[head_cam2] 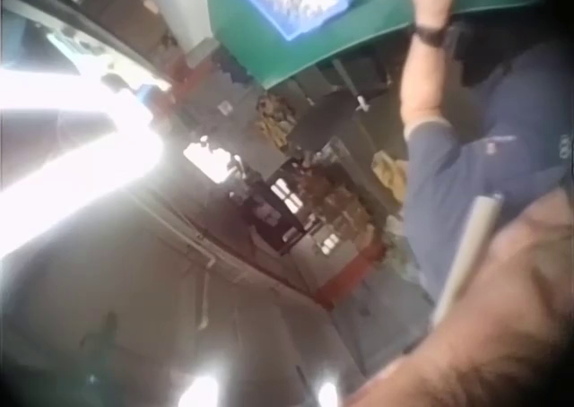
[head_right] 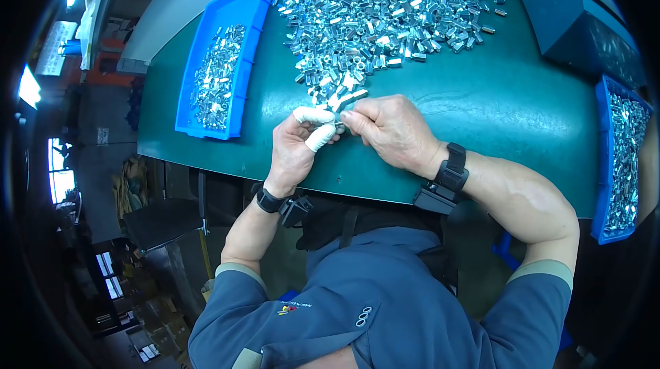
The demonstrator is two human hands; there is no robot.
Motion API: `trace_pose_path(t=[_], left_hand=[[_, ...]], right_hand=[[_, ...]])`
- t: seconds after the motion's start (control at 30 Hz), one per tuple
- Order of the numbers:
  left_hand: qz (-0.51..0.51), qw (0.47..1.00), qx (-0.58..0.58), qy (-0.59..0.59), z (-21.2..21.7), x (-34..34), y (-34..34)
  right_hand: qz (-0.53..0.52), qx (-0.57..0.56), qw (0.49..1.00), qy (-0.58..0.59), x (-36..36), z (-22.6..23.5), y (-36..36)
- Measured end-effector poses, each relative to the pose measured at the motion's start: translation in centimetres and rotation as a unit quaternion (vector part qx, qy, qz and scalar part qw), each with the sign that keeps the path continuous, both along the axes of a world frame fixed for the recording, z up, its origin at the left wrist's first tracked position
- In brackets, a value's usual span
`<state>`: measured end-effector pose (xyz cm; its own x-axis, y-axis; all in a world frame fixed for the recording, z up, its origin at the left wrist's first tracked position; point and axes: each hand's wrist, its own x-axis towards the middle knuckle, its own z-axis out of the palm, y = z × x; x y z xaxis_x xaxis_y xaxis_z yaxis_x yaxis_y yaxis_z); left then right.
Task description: The person picks up a metal rod and a metal sleeve by hand, slides the sleeve onto the rod, and places the assembled unit into a blue tray, repeating the process.
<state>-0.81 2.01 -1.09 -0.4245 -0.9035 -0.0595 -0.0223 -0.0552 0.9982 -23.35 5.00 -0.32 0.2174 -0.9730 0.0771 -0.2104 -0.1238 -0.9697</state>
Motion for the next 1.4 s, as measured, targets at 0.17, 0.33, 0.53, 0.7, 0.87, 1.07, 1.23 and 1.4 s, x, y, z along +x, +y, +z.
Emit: trace_pose_path(t=[0.17, 0.33, 0.53, 0.7, 0.87, 1.07, 1.23, 1.4], left_hand=[[0.013, 0.998, -0.042, -0.046, 1.5, 1.5, -0.3], [0.172, 0.951, -0.233, -0.107, 3.8, 7.3, -5.4], [0.224, 0.772, -0.446, -0.393, 6.4, 9.5, -9.4], [0.048, 0.815, -0.417, -0.398, 3.7, 3.9, -8.7], [0.012, 0.824, -0.395, -0.405, 2.8, 1.7, -8.5], [0.045, 0.948, -0.186, -0.254, 2.5, 3.1, -5.8], [0.074, 0.996, 0.01, -0.047, 2.0, 2.2, -2.9], [0.064, 0.997, 0.049, 0.011, 1.4, 1.2, -1.8]], right_hand=[[-0.018, 0.055, 0.997, -0.058, 0.1, 0.3, 0.3], [-0.034, 0.047, 0.995, -0.076, -0.2, 0.3, 0.1], [-0.028, 0.044, 0.995, -0.083, -0.2, 0.2, 0.0], [-0.021, 0.045, 0.995, -0.084, 0.0, 0.2, 0.0], [-0.021, 0.054, 0.995, -0.078, -0.1, 0.1, 0.0], [-0.02, 0.037, 0.997, -0.07, -0.2, -0.3, -0.2], [-0.009, 0.056, 0.997, -0.059, -0.2, -0.2, -0.2], [-0.015, 0.064, 0.995, -0.069, 0.0, -0.4, -0.1]])
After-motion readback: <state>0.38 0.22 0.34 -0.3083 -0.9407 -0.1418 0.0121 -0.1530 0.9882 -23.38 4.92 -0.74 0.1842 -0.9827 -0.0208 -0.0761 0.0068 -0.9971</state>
